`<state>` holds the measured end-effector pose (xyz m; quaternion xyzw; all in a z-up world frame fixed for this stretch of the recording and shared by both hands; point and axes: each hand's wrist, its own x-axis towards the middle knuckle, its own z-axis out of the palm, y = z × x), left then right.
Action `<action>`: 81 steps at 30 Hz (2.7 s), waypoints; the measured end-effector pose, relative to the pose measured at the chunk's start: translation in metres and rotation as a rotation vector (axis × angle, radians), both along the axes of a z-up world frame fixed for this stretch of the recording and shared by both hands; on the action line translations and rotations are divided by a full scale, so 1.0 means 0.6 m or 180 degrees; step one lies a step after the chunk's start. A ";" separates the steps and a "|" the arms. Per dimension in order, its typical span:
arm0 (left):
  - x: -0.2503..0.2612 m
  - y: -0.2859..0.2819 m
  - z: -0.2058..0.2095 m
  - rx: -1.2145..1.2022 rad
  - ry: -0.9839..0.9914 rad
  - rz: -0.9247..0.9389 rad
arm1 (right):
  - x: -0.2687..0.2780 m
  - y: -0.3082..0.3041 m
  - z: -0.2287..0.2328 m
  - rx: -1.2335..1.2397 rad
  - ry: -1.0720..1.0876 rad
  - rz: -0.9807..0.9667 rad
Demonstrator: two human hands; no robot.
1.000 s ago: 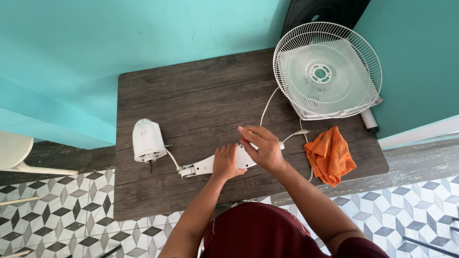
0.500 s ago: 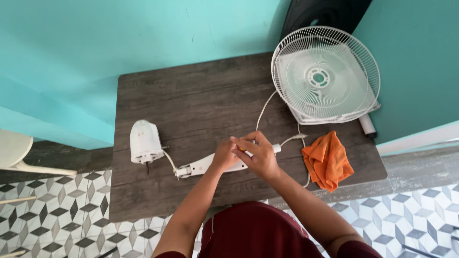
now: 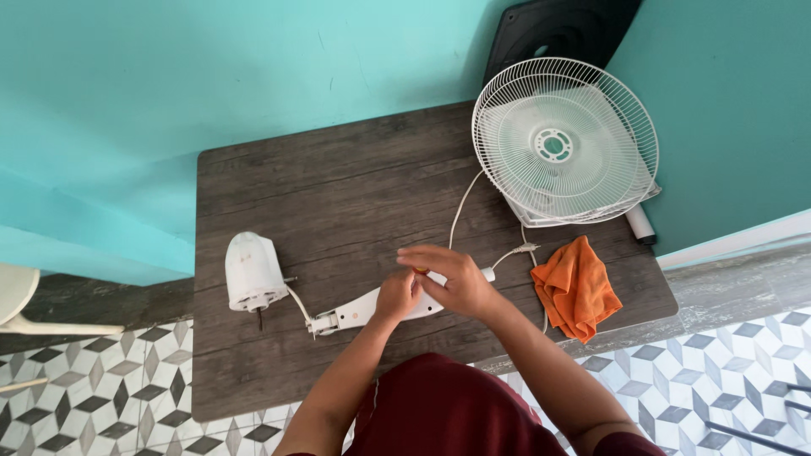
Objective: The person uses a yellow-handled screwdriver to tighten screws on a white handheld appliance placed on a wooden table. The person repeatedly repositions the appliance and adjusts the screwdriver to access different screw locations.
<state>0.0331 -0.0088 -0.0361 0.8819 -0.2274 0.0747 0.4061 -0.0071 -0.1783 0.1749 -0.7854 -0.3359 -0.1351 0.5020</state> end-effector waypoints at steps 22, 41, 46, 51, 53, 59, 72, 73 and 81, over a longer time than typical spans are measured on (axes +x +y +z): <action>0.011 -0.008 -0.030 -0.0270 -0.0229 0.0211 | 0.003 0.055 -0.011 0.0008 -0.0195 -0.1123; 0.002 -0.006 -0.007 -0.0236 0.0016 0.0346 | -0.020 0.065 -0.021 0.0041 -0.0219 -0.1482; -0.005 -0.006 -0.008 -0.0329 0.0062 0.0335 | -0.023 0.066 -0.021 0.0152 -0.0253 -0.1561; -0.016 -0.003 0.012 -0.0285 0.0104 0.0416 | -0.026 0.051 -0.012 -0.0050 -0.0073 -0.1017; -0.021 0.000 0.018 -0.0488 -0.0001 0.0264 | -0.029 0.049 -0.009 0.0011 -0.0183 -0.0874; -0.024 0.003 0.004 -0.0396 -0.0236 0.0085 | -0.025 0.050 -0.008 0.0060 -0.0053 -0.0910; -0.006 -0.001 -0.008 -0.0386 0.0023 0.0161 | -0.009 0.049 -0.010 -0.0098 -0.0393 -0.1164; -0.001 -0.001 -0.007 -0.0393 0.0009 0.0151 | -0.007 0.047 -0.008 -0.0043 -0.0394 -0.1116; 0.003 0.000 -0.025 -0.0275 -0.0163 0.0149 | -0.003 0.060 -0.018 0.0232 -0.0391 -0.1375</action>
